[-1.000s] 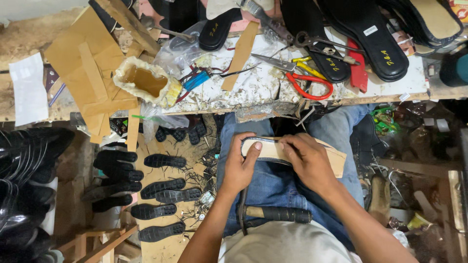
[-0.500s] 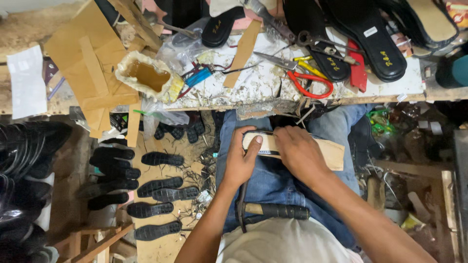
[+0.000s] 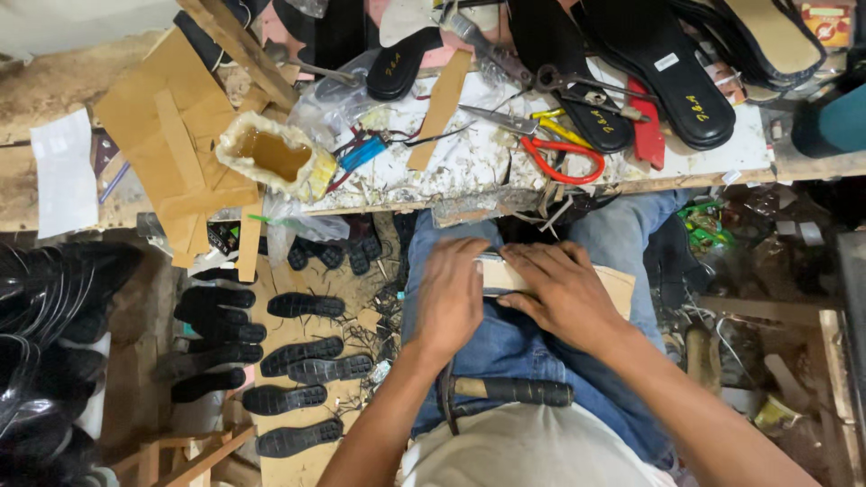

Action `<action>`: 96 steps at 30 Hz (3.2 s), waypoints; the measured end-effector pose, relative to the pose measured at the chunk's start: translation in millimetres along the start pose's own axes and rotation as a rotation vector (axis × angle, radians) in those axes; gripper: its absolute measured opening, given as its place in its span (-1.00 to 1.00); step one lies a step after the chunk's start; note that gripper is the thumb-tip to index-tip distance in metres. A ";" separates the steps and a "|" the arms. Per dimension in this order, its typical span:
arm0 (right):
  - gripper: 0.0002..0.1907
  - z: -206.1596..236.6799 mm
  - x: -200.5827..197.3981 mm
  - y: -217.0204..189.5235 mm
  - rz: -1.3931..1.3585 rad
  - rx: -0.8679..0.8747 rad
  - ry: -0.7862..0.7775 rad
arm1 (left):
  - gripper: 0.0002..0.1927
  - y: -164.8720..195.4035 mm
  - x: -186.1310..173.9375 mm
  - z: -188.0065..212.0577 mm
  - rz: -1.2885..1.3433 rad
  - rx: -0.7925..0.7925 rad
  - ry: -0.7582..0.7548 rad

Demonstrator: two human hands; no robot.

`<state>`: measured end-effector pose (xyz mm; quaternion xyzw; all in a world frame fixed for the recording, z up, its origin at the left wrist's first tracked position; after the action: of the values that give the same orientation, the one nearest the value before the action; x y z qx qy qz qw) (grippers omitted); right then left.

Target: The person assembles a shoe by attaching a black sole to a wooden shoe last. They use pliers to trim excess material, a hammer to secure the sole, and repeatedly check the fit and alignment. The person handles multiple soles and lasts, selecting and positioning them for assembly.

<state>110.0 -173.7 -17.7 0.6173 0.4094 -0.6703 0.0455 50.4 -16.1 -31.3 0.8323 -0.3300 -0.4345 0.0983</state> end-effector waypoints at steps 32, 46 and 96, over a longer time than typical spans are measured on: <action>-0.67 87.3 -28.4 -13.5 -0.540 0.145 -0.488 | -0.67 -7.9 14.8 1.5 0.193 -0.242 0.099; -0.56 84.0 -0.8 19.6 -0.917 0.637 -0.173 | -0.62 -6.7 18.8 5.1 0.242 -0.274 0.095; -0.46 106.6 -27.4 102.0 -0.699 0.823 0.272 | 0.01 63.6 56.1 -51.8 -0.164 0.381 -0.720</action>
<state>90.0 -317.7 -54.6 0.4924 0.2965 -0.6644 -0.4777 84.4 -106.6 -8.3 0.6539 -0.3502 -0.6356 -0.2141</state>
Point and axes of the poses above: each hand's wrist, its own z-axis away from the middle knuckle, its own x-axis out of the palm, y = z × x, the point moved 5 cm from there along -z, towards the middle knuckle, and after that the axes turned 15 degrees about x, right-handed, at the moved point
